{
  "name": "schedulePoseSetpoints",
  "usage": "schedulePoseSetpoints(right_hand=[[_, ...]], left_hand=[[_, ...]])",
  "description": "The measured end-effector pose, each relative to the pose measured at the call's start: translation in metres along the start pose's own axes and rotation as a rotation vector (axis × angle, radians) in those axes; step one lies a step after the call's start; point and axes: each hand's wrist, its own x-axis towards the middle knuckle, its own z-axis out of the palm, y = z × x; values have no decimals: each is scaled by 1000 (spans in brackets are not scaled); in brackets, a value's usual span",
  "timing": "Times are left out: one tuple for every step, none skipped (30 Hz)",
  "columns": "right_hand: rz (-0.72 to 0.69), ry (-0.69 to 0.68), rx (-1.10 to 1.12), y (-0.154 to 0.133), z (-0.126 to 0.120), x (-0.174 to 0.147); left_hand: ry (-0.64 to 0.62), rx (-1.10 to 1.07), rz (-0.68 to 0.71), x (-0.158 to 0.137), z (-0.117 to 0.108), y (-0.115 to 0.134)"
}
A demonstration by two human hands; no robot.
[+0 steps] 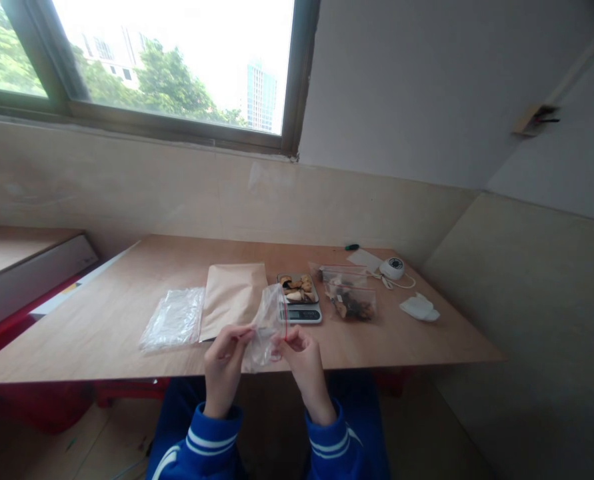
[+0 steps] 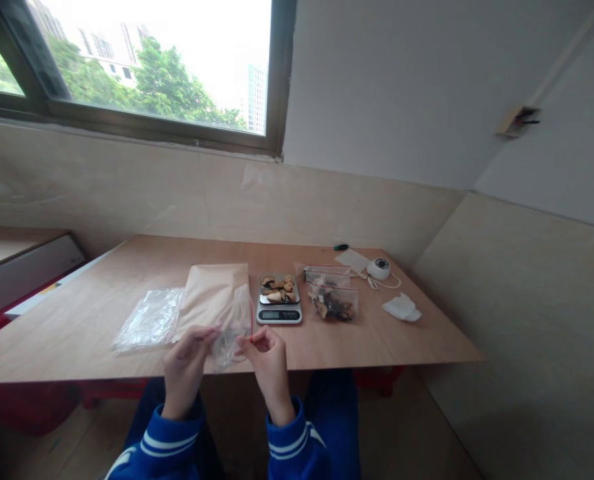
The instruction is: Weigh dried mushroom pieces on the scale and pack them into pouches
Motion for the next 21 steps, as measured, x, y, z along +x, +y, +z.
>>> schedulePoseSetpoints(right_hand=[[-9, 20, -6, 1, -4, 1], [-19, 37, -27, 1, -8, 2], [-35, 49, -66, 2, -12, 4], [-58, 49, -120, 3, -16, 5], [-89, 41, -182, 4, -21, 8], [-130, 38, -246, 6, -26, 11], [-177, 46, -307, 8, -31, 15], [-226, 65, -361, 11, -37, 22], [-274, 96, -409, 14, -43, 30], [-322, 135, -454, 17, -50, 40], [-368, 169, -502, 20, -57, 51], [-421, 193, -557, 22, -64, 63], [-472, 199, -626, 24, -70, 76], [-509, 193, -704, 26, -76, 88], [-527, 169, -782, 28, -80, 100], [-530, 136, -857, 29, -84, 111], [-520, 94, -923, 30, -87, 120], [-505, 47, -978, 31, -89, 128], [-490, 2, -1019, 32, -91, 135], [-480, -39, -1048, 33, -93, 140], [-474, -71, -1067, 34, -94, 145]], left_hand=[[106, 13, -53, 1, 0, 0], [199, 36, -99, 1, -1, 0], [265, 61, -130, 2, -1, 1], [294, 82, -146, 3, -1, 2], [303, 96, -147, 3, -1, 3], [308, 101, -136, 3, -1, 5], [323, 105, -110, 4, 0, 6], [339, 117, -74, 4, 0, 8], [351, 140, -33, 4, 0, 10], [355, 170, 7, 5, 0, 11], [353, 202, 41, 5, -1, 12], [344, 227, 65, 6, -3, 13], [332, 238, 80, 7, -4, 13], [318, 231, 86, 7, -5, 13], [301, 208, 89, 8, -7, 12], [281, 177, 86, 8, -7, 12], [257, 145, 78, 8, -7, 11], [232, 117, 66, 7, -6, 10], [208, 94, 52, 6, -5, 10], [190, 75, 35, 5, -4, 8], [180, 56, 14, 4, -2, 7]])
